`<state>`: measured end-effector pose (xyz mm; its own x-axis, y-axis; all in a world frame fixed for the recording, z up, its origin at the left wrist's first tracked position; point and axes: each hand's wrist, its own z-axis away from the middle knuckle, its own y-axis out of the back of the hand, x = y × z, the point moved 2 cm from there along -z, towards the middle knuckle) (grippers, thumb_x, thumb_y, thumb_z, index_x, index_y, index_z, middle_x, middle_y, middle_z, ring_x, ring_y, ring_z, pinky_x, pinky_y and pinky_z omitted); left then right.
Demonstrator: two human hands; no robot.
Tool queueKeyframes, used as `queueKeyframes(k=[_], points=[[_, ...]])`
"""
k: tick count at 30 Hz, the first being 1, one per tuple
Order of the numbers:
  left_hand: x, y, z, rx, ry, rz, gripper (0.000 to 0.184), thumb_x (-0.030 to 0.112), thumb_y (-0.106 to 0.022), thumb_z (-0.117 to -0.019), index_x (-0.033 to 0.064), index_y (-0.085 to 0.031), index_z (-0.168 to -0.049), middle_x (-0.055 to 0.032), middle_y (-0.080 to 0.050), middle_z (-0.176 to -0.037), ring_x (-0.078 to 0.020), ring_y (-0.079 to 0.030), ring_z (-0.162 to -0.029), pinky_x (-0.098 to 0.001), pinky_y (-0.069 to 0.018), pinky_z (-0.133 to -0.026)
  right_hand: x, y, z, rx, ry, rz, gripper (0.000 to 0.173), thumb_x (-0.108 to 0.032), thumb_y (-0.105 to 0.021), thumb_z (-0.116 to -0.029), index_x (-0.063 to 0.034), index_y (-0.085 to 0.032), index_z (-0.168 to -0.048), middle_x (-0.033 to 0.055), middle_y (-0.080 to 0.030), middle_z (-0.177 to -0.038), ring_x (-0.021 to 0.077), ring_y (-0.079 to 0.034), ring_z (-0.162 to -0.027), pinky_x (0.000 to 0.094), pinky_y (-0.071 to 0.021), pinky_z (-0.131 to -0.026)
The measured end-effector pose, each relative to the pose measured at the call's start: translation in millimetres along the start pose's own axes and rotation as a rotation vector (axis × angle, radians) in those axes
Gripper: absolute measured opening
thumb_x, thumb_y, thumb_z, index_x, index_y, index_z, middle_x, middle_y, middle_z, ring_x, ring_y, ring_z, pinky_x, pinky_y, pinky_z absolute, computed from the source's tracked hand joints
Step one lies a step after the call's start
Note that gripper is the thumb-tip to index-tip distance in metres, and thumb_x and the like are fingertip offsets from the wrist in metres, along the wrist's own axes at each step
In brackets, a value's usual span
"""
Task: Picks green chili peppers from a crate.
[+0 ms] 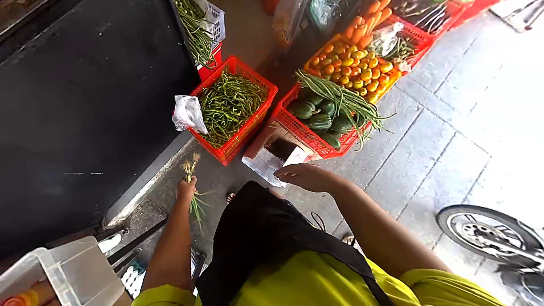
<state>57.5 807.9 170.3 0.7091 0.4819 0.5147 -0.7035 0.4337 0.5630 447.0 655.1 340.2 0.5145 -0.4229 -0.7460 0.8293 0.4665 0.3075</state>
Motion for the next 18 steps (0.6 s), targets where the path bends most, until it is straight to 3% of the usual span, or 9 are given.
queueKeyframes(k=[7,11,14,18], points=[[65.2,-18.0,-18.8,0.094,-0.055,0.246,0.027,0.021,-0.060,-0.1042,-0.0011,-0.065,-0.120,-0.0052,-0.064,-0.080,-0.0093,-0.057,-0.057,-0.0276,-0.0530,-0.059,29.0,46.5,-68.9,-0.011,-0.099,0.041,0.040,-0.029,-0.050,-0.1101,-0.0024,-0.064,-0.136,0.0181,-0.065,-0.137,0.0282,-0.061,-0.129,0.0457,-0.0434,-0.115],[80.6,-23.9,-24.6,0.173,-0.011,0.306,0.025,0.019,-0.061,-0.1038,-0.0010,-0.066,-0.118,-0.0045,-0.064,-0.077,-0.0089,-0.058,-0.056,-0.0265,-0.0536,-0.058,62.0,71.3,-154.5,0.145,-0.027,0.142,0.032,-0.024,-0.055,-0.1070,-0.0046,-0.071,-0.128,0.0185,-0.071,-0.125,0.0345,-0.067,-0.119,0.0581,-0.0492,-0.107],[89.1,-25.9,-26.2,0.176,0.045,0.310,0.025,0.019,-0.062,-0.1035,-0.0013,-0.066,-0.116,-0.0049,-0.065,-0.077,-0.0102,-0.060,-0.056,-0.0273,-0.0554,-0.058,48.7,99.7,-208.5,0.166,-0.100,0.181,0.035,-0.025,-0.053,-0.1074,-0.0084,-0.067,-0.135,0.0176,-0.067,-0.133,0.0352,-0.063,-0.126,0.0597,-0.0468,-0.109],[104.5,-27.4,-32.2,0.171,0.087,0.349,0.024,0.018,-0.062,-0.1036,-0.0016,-0.065,-0.116,-0.0058,-0.066,-0.077,-0.0116,-0.063,-0.059,-0.0281,-0.0574,-0.060,30.7,126.1,-270.0,0.182,-0.070,0.219,0.034,-0.021,-0.050,-0.1074,-0.0123,-0.068,-0.135,0.0170,-0.064,-0.137,0.0349,-0.060,-0.130,0.0582,-0.0454,-0.111]])
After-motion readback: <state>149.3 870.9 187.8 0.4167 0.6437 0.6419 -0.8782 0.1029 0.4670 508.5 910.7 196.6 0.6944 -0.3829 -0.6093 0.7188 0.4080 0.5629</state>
